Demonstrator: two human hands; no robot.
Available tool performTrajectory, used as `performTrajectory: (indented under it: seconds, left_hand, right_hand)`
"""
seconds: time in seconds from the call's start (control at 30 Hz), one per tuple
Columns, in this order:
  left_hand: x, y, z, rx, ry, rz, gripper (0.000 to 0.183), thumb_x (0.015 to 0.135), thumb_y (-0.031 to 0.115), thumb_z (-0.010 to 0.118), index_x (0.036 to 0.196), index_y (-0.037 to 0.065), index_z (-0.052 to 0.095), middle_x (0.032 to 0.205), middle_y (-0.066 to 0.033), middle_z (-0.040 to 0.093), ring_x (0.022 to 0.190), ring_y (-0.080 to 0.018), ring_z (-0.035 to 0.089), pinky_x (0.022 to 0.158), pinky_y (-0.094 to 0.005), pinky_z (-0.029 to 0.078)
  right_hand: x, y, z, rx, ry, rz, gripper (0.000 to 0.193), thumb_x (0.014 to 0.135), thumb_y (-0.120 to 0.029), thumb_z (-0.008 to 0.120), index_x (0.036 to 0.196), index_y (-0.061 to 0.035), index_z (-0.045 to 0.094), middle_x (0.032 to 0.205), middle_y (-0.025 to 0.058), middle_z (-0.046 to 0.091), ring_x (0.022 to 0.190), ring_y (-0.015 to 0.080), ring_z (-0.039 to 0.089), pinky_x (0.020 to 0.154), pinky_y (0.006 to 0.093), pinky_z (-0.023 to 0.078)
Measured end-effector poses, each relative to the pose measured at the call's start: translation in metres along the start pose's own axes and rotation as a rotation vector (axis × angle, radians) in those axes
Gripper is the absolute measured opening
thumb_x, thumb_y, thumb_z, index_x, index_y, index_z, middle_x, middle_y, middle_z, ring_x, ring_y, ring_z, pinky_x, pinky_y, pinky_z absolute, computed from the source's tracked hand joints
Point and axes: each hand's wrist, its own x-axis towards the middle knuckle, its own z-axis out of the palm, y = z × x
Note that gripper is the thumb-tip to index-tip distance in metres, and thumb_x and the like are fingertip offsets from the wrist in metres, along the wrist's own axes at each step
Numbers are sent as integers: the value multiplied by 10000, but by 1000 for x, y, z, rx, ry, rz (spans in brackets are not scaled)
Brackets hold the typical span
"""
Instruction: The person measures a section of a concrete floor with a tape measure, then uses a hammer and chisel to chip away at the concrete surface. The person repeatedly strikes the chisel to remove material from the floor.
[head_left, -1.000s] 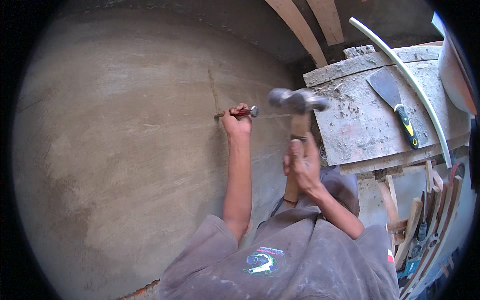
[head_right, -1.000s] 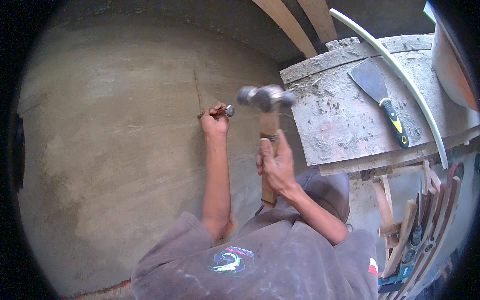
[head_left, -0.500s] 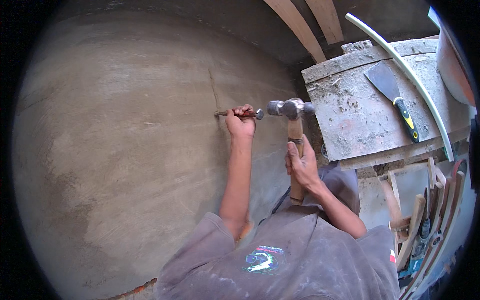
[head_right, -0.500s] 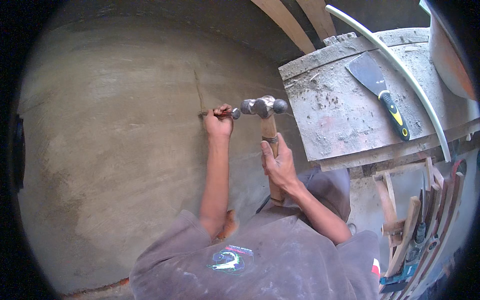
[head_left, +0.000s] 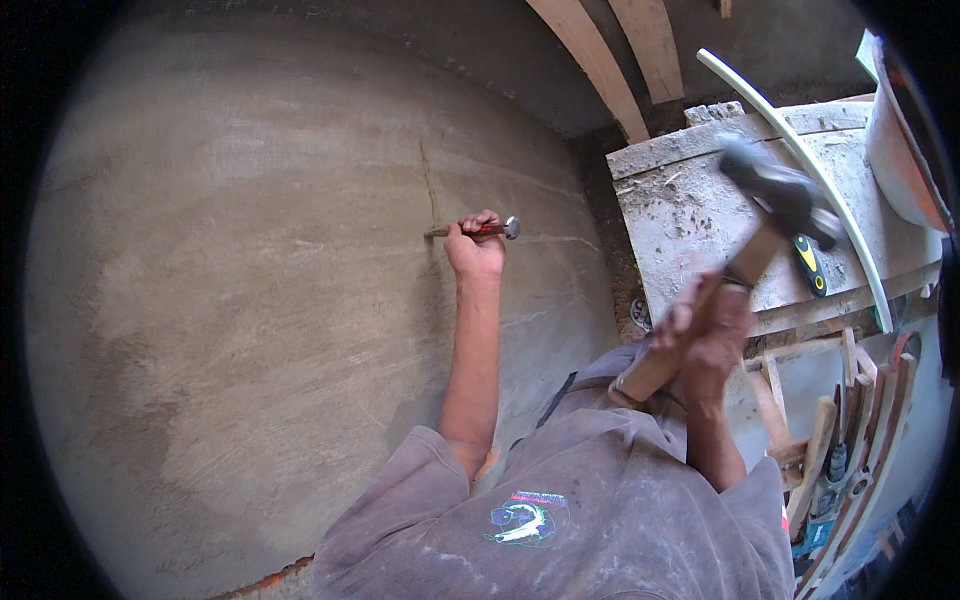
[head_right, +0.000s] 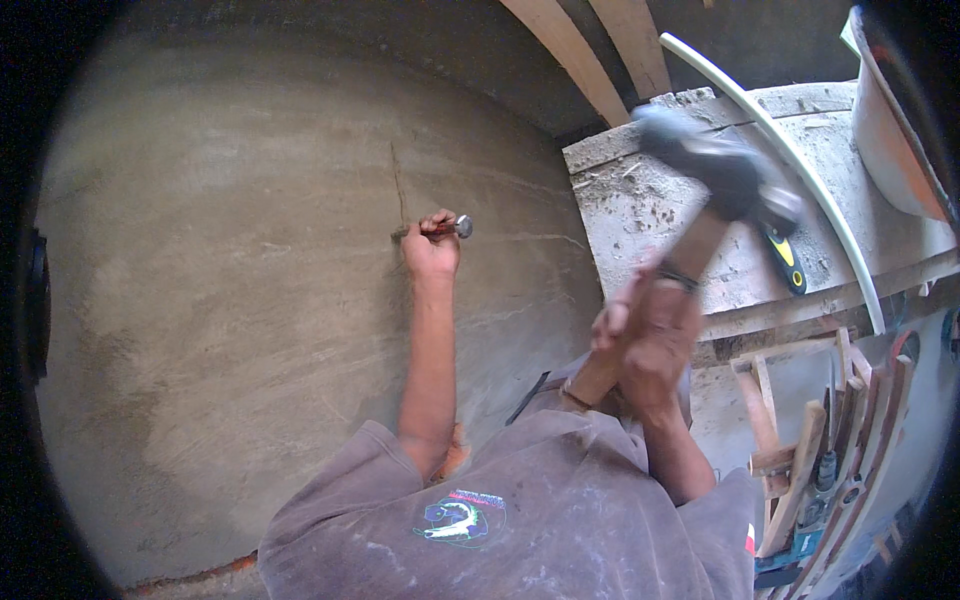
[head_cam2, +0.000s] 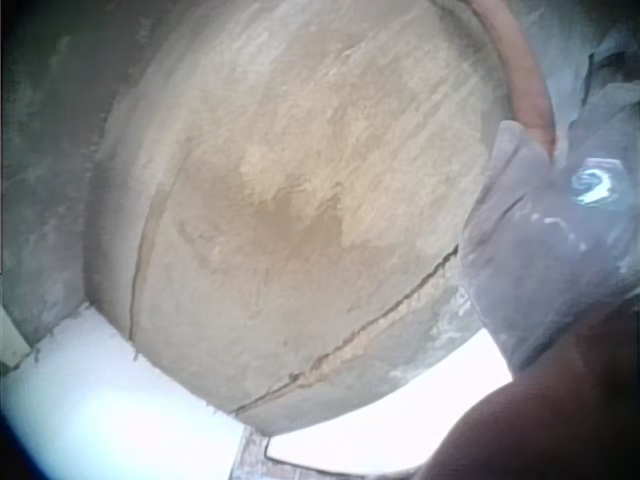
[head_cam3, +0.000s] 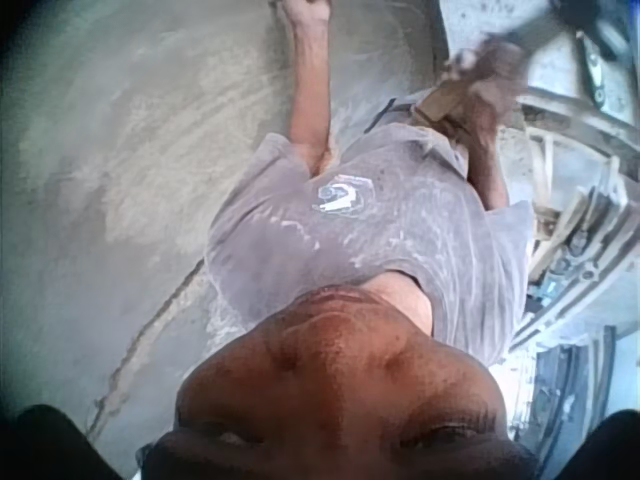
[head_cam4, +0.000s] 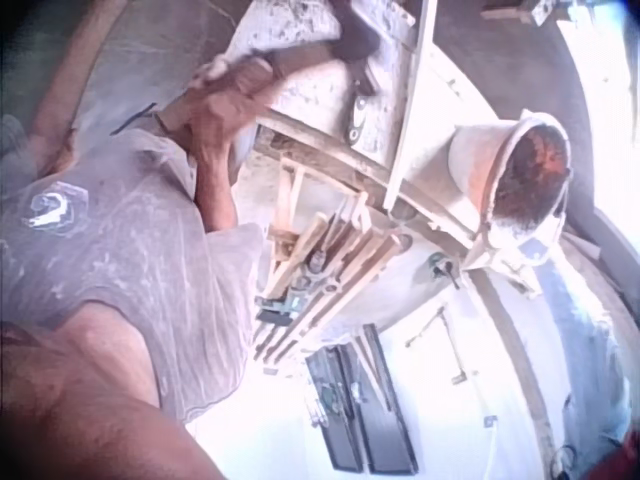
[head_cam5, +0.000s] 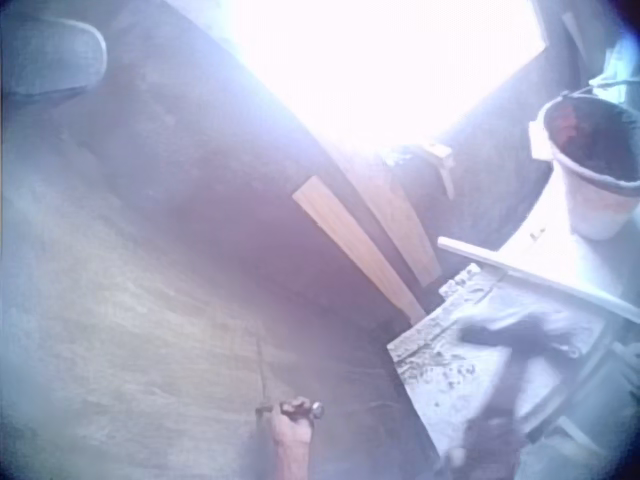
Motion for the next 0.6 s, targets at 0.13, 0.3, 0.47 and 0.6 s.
performTrajectory:
  seconds: [0.13, 0.3, 0.47, 0.6]
  left_hand:
    - [1, 1, 2, -35, 32, -8, 377, 1009, 315, 264, 722, 86, 347, 586, -16, 350, 538, -150, 354, 591, -308, 408]
    - [-6, 3, -4, 102, 60, 13, 364, 1007, 309, 277, 728, 88, 356, 586, -10, 353, 534, -145, 355, 592, -305, 406]
    - [4, 4, -7, 83, -5, -39, 371, 1006, 330, 284, 734, 94, 375, 576, -8, 345, 533, -144, 359, 585, -310, 384]
    - [9, 7, -7, 28, 23, -71, 369, 1006, 307, 286, 717, 93, 370, 578, -15, 363, 532, -148, 358, 594, -311, 387]
  right_hand:
    - [9, 24, 23, 350, 60, -300, 562, 921, -630, 275, 897, -94, 444, 642, 20, 454, 491, 128, 453, 487, 276, 442]
    - [2, 111, 43, -422, -308, 295, 314, 952, -363, 494, 1017, -57, 459, 614, 2, 487, 473, 95, 473, 411, 245, 400]
    - [-2, 76, 14, -146, -153, 53, 352, 958, -399, 462, 1029, -56, 425, 621, 6, 455, 478, 90, 463, 420, 240, 407]
    - [9, 81, 32, 309, -35, -263, 371, 948, -411, 472, 979, -42, 448, 668, 23, 493, 530, 128, 495, 508, 278, 451]
